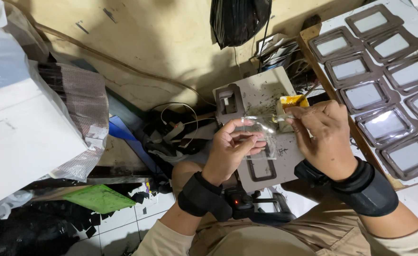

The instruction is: The person sits on the floor and assembles rectangular plastic frames by hand. They apply a brown adhesive from a small container to the edges of the frames and press clear plastic sheets into place. The person handles multiple frames one at a time, placing finished units on a nearby table.

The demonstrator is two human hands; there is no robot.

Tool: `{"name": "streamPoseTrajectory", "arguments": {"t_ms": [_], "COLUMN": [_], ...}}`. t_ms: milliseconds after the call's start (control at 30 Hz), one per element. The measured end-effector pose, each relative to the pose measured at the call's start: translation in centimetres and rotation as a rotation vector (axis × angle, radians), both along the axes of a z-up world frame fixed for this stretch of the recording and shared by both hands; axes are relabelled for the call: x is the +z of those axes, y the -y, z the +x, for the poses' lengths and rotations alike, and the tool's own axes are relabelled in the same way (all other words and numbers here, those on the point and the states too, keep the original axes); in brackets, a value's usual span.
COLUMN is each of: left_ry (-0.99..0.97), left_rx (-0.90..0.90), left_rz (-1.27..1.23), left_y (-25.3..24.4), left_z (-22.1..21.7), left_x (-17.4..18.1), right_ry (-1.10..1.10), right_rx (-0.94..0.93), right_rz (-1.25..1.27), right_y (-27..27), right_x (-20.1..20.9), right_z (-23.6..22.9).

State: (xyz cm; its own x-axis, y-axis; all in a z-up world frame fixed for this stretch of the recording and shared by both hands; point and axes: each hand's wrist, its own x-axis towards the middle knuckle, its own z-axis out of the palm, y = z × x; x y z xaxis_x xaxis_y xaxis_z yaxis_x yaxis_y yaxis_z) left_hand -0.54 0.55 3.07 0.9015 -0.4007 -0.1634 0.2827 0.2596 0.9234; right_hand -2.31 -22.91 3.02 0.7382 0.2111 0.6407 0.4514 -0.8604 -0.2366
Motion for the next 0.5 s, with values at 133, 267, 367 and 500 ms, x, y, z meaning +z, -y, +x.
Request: {"name": "streamPoseTrajectory", "arguments": {"t_ms": [133,267,367,500], "left_ry": [-0.036,-0.032,-0.044,-0.048], "left_rx": [0.007,0.022,0.03,0.033], "left_rz": [-0.005,-0.005,-0.003,-0.023], "left_y": [0.0,0.2,0.2,0.1], "left_z": [0.2,0.3,0.3,0.4], "left_x": [-0.1,-0.3,-0.1,-0.3], "right_ry": [-0.011,-0.029,-0.035,-0.025], "right_rx": [0.024,0.028,0.036,0.048], "right_rz": [0.005,-0.025,-0.048,-0.057], "right_y": [-0.1,-0.1,-0.3,-0.3], "right_x": [0.1,-0.4,-0.1,-0.4], "right_z": [-0.6,-1.1,-1.6,-2.2]}}
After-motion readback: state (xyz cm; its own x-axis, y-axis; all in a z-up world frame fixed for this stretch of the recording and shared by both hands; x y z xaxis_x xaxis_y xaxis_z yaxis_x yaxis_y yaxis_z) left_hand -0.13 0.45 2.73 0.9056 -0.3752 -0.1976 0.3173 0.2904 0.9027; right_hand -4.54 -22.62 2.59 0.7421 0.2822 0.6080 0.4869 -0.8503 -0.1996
